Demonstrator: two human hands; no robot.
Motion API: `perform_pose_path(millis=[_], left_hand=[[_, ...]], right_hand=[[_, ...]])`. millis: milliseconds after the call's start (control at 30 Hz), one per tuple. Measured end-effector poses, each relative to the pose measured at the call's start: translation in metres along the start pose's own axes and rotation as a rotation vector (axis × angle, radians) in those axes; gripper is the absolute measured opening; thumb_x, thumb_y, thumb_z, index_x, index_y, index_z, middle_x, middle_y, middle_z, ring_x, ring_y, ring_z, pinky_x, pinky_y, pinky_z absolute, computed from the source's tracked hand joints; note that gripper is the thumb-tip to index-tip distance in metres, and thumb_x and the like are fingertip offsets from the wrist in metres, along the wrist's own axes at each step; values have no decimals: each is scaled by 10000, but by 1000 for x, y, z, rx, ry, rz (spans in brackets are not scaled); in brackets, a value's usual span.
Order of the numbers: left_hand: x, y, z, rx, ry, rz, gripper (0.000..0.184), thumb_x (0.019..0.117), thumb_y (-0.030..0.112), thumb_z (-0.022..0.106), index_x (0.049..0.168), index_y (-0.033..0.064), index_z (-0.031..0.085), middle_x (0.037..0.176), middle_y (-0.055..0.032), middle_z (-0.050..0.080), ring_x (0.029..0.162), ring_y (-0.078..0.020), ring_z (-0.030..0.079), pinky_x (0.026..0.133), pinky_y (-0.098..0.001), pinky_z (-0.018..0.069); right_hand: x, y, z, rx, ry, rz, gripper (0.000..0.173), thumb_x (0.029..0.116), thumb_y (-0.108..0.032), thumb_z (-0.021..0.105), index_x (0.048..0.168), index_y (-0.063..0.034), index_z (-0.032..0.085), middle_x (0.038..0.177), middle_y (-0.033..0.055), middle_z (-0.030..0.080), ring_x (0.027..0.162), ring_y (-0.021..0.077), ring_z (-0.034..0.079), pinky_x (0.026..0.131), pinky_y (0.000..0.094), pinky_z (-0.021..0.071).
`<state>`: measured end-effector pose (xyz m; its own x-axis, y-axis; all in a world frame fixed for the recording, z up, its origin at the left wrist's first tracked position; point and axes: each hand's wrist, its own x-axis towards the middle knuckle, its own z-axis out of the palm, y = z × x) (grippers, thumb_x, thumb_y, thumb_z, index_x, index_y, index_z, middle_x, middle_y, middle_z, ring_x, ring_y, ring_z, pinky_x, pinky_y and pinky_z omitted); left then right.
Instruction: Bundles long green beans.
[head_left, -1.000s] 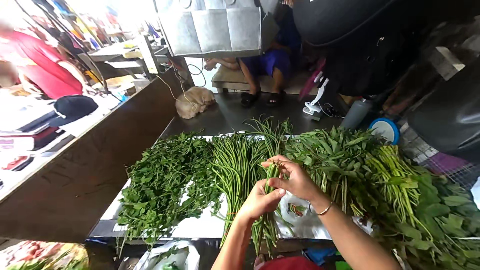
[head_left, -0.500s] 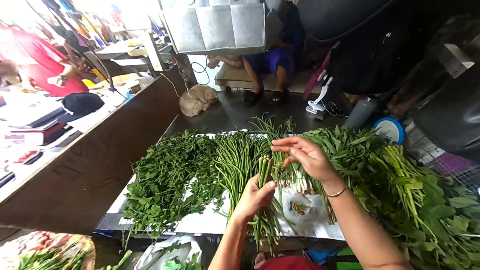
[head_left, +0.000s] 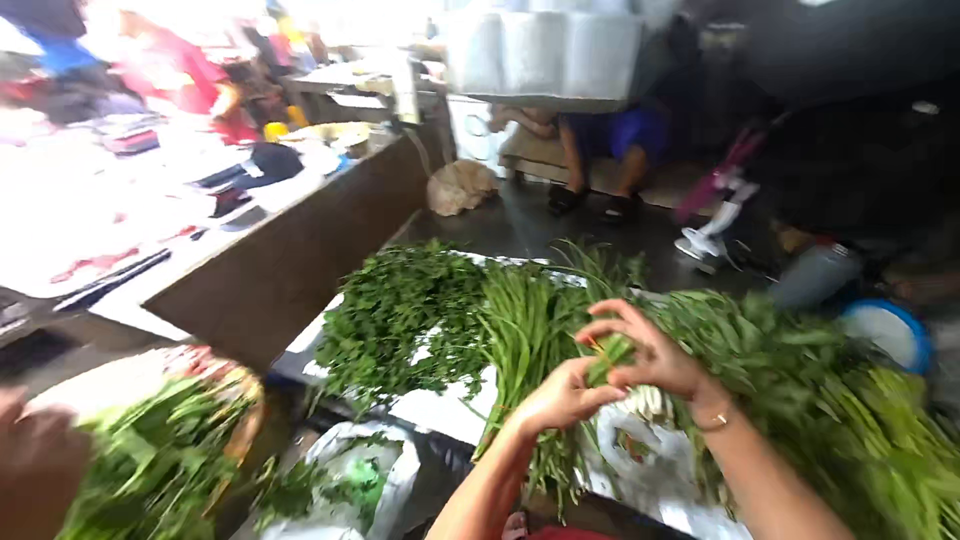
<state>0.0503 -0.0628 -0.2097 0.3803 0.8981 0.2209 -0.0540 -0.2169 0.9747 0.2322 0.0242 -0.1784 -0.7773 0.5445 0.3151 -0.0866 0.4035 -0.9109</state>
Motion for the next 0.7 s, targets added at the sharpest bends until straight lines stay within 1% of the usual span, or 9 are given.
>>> perform_pose_path(millis=[100,167,267,367,433,467,533,600,700], left_hand=[[-3,13,-3,190,-5,-39,258,1002,180,638,1107,-55,654,775,-80,633,599,-77,536,575,-259,485],[-1,13,-5,233,2,-24,237,983,132,651,1087,-82,650,832,-137,653,673,-140,580,631,-320,503],[0,9,-13,272,11,-1,293,991,101,636,1193,-111,628,1059,-228,694,927,-251,676,863,-435,544],[-2,6,-21,287,99,-33,238,999,149,645,1048,-83,640,797,-142,629,685,-187,580,655,-374,495],[-5,8,-28,256,145,-56,229,1003,162,637,1013,-67,637,704,-91,577,571,-132,507,558,-317,452],[-6,8,-32,244,168,-62,233,1007,176,633,1014,-58,636,678,-70,560,541,-112,487,533,-297,439],[-5,5,-36,192,211,-66,247,1021,205,607,1000,-40,629,630,-34,516,502,-89,457,503,-271,418],[0,0,-33,74,239,-58,272,1037,241,558,975,-16,621,585,6,465,469,-70,431,476,-246,394],[10,-7,-26,-166,282,-15,320,1063,286,465,836,76,547,536,58,395,428,-47,370,429,-211,330]], right_hand=[[-4,12,12,52,11,-83,1143,746,-452,882,1600,-65,228,1246,55,705,1095,173,695,932,341,598],[-5,7,18,48,28,-76,1284,696,-384,918,1627,-70,92,1222,-6,705,1067,136,704,912,320,615],[-7,9,23,107,60,35,1277,722,-191,915,1613,-60,9,1219,-65,705,1054,95,715,919,322,619],[-8,17,20,-34,182,122,825,821,-20,700,1497,81,239,1135,-17,649,923,10,688,832,245,608],[-13,28,13,-196,200,79,397,916,-89,670,1221,85,485,953,-28,674,829,-10,672,787,232,599],[-16,34,10,-303,168,16,300,961,-147,663,1091,113,591,933,39,686,852,19,665,809,236,583],[-19,34,12,-523,65,-126,334,1001,-221,656,920,99,703,898,192,707,909,200,669,877,339,550],[-21,25,28,-663,-8,-229,335,990,-250,657,850,45,734,823,202,709,859,319,682,864,458,547],[-20,33,35,-601,-22,-299,357,991,-256,651,801,42,706,786,180,683,839,283,651,864,413,517]])
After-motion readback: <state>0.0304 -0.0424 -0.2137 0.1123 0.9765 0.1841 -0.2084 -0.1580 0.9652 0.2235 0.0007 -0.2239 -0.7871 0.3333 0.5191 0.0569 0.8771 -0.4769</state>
